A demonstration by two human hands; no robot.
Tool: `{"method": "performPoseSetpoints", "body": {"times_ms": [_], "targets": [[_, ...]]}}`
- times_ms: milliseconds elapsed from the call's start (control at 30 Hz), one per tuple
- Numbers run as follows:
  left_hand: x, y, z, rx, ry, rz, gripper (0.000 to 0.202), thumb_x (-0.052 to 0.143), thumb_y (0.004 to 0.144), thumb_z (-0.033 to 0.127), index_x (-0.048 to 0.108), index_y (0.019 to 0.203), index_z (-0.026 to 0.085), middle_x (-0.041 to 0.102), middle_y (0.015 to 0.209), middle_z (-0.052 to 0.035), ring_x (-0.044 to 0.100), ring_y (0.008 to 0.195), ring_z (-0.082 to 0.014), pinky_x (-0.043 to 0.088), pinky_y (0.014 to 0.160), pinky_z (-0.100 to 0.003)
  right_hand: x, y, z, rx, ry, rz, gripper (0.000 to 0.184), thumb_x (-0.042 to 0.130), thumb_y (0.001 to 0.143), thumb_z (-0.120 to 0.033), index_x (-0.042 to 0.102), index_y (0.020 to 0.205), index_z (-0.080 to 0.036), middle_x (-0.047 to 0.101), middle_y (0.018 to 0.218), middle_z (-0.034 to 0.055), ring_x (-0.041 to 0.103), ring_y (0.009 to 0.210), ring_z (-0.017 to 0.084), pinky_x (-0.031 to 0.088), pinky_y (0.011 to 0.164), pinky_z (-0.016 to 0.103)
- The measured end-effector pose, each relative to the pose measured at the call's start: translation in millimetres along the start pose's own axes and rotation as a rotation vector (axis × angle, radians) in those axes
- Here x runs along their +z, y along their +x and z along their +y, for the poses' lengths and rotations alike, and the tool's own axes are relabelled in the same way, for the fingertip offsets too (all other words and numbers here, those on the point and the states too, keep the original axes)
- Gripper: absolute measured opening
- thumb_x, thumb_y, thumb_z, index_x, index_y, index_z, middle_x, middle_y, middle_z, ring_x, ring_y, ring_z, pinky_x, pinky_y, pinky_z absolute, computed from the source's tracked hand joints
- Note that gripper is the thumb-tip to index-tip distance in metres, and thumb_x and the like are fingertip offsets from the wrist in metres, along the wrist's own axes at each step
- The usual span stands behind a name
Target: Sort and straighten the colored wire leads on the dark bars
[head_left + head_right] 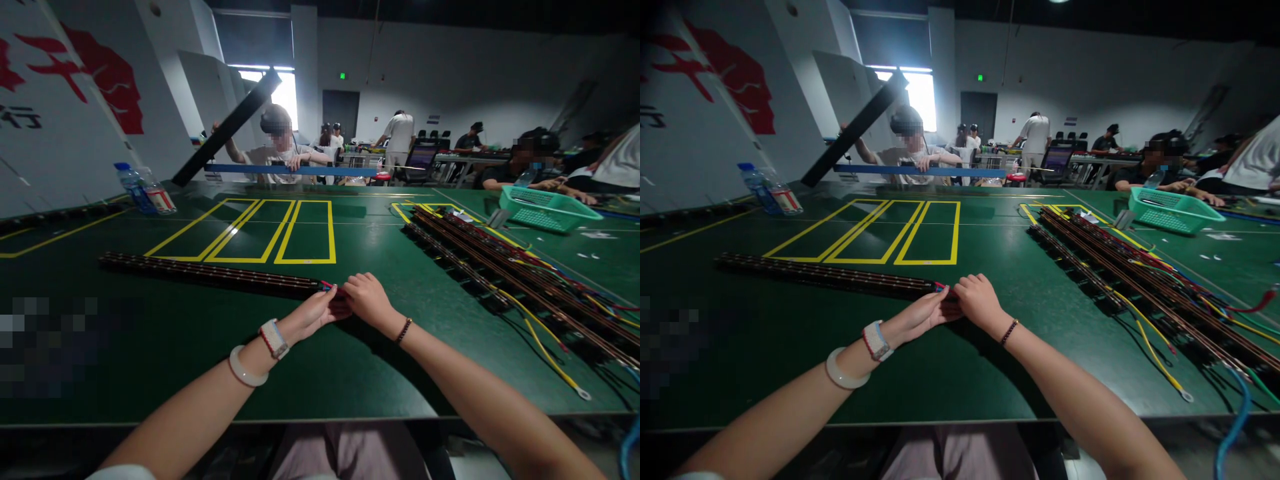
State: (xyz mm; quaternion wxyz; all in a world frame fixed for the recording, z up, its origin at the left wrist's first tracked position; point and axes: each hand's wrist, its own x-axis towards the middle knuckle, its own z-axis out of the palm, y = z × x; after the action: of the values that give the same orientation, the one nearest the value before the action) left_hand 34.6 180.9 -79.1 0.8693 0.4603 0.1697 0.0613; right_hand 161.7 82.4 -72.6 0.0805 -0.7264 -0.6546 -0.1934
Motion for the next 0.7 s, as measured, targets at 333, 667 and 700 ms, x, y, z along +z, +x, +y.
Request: {"method": "performPoseSetpoints", "body": {"times_ms": [333,667,700], "targets": [[5.9,18.7,-10.5,0.094,-0.245,0.151,0.023,0.043,0.092,0.01,0.053,0.071,0.01,0.065,0.074,-0.0072,0.065,0.081,-0.014,0.051,0.086,-0.031,-2.3,-11.1,-9.7,-0.209,-0.111,0.079,0.018,0.048,0.09,-0.015,0.064,0.095,-0.01,0.058,0.085,0.009,0.044,0.079,0.019,0.033,0.076,0.034],[5.9,15.2,-9.6,0.085,-0.14,0.112,0.024,0.041,0.093,0.015,0.058,0.078,0.008,0.068,0.077,-0.0126,0.067,0.081,-0.0181,0.05,0.088,-0.037,-13.0,-3.3,2.6,0.05,0.188,-0.216,0.026,0.042,0.096,-0.026,0.061,0.112,-0.017,0.064,0.094,0.0074,0.059,0.083,0.015,0.042,0.073,0.026],[5.6,15.3,-10.4,0.094,-0.123,0.114,0.023,0.042,0.093,0.017,0.058,0.078,0.008,0.068,0.078,-0.0127,0.067,0.081,-0.0181,0.05,0.088,-0.037,-13.1,-1.9,3.4,0.05,0.167,-0.254,0.027,0.041,0.096,-0.024,0.06,0.113,-0.016,0.065,0.094,0.0083,0.06,0.082,0.016,0.042,0.071,0.025]]}}
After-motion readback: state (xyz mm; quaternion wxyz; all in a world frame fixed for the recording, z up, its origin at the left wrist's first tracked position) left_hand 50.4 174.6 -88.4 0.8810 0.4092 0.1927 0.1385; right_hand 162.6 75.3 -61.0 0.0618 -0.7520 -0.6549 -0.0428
